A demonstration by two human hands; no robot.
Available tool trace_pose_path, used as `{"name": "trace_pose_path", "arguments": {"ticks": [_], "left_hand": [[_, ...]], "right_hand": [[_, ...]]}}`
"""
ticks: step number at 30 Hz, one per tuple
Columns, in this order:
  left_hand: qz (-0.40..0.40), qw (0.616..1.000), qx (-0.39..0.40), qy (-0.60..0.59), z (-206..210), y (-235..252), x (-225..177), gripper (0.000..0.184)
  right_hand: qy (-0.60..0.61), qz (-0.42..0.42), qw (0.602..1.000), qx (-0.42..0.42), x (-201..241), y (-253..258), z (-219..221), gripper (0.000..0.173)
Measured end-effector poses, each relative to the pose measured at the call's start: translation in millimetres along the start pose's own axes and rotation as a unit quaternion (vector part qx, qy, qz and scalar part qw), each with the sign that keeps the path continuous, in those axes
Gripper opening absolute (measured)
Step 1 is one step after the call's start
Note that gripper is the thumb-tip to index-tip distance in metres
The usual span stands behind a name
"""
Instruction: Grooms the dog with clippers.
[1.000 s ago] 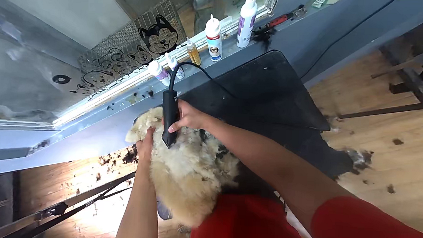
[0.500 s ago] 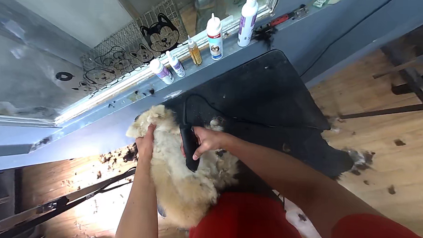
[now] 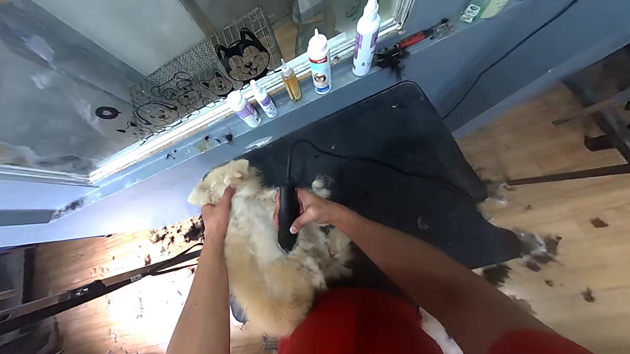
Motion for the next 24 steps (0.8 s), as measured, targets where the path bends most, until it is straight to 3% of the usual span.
{"name": "trace_pose_path", "arguments": {"ticks": [2,4,6,15,17,20,24], "left_hand": [[0.022,0.997,0.021,0.075,-4,-20,-17,0.084],[0.027,0.981,0.066,0.181,-3,-46,-29,0.115],[0.021,0.96,0.093,0.264,5,-66,-30,0.129],[0.04,0.973,0.089,0.209,8,-51,-1,0.111],[0.046,0.975,0.09,0.2,8,-52,0,0.107],[0.064,0.979,0.082,0.177,8,-54,0,0.102],[0.077,0.982,0.067,0.158,8,-51,0,0.093]], "right_hand": [[0.02,-0.076,0.996,-0.044,25,0,-5,0.055],[0.039,-0.142,0.987,-0.058,44,3,-9,0.053],[0.043,-0.149,0.987,-0.051,49,8,-8,0.055],[-0.014,0.041,0.999,0.008,-25,-9,8,0.059],[-0.033,0.027,0.999,-0.022,-6,-6,5,0.06],[-0.018,-0.061,0.995,-0.083,32,2,9,0.059],[-0.042,-0.078,0.992,-0.094,25,-5,27,0.066]]}}
Point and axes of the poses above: each hand's wrist, its own y-axis towards the middle knuckle, its own z-axis out of the palm, x = y × z, the point moved 6 cm from there along y, towards the middle knuckle, and after that the axes turned 12 degrees about z, right-handed, at the moved point
